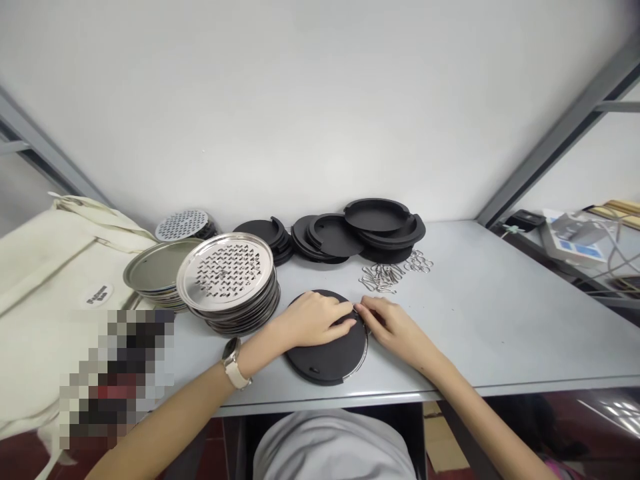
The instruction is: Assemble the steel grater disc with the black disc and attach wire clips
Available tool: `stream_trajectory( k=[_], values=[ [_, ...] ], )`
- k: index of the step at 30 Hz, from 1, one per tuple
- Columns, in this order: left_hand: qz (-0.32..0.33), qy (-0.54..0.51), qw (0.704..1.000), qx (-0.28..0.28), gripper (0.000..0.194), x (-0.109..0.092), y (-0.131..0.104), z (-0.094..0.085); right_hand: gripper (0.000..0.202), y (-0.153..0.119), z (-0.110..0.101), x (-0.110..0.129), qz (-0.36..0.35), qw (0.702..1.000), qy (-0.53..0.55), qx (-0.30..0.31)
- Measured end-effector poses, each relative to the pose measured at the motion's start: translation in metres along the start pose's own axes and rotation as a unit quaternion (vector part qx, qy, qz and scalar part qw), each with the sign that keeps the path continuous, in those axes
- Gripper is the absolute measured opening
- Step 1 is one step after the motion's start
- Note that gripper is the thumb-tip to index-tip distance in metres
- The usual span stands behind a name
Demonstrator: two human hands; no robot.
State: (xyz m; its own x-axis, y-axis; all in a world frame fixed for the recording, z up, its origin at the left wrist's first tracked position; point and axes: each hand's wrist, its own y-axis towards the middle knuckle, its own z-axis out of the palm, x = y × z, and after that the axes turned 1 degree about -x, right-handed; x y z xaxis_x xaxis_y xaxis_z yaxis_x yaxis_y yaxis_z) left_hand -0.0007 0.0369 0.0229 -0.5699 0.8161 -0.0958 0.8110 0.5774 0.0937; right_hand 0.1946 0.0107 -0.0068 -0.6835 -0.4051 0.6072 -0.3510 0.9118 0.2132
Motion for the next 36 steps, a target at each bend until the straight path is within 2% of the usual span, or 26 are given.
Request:
stream_trajectory(
  k=[5, 17, 23, 36],
  values=[
    [0.006, -0.028, 0.999, -0.034, 0.027, 0.0071, -0.0007, 0.0061, 0.033, 0.0011, 0.0020, 0.0000, -0.009, 1.000, -0.012, 0.005],
    [-0.005, -0.040, 0.999, -0.035, 0.023, 0.0060, -0.0015, 0.0074, 0.032, 0.0034, 0.0031, 0.0023, -0.005, 1.000, -0.015, -0.012],
    [-0.011, -0.034, 0.999, -0.036, 0.023, 0.0060, -0.0013, 0.0079, 0.034, 0.0030, -0.0015, 0.0016, -0.013, 1.000, -0.006, 0.023],
    [0.000, -0.048, 0.998, -0.043, 0.024, 0.0084, -0.0014, 0.0087, 0.034, 0.0030, -0.0009, 0.0016, -0.011, 1.000, -0.005, 0.024]
  ],
)
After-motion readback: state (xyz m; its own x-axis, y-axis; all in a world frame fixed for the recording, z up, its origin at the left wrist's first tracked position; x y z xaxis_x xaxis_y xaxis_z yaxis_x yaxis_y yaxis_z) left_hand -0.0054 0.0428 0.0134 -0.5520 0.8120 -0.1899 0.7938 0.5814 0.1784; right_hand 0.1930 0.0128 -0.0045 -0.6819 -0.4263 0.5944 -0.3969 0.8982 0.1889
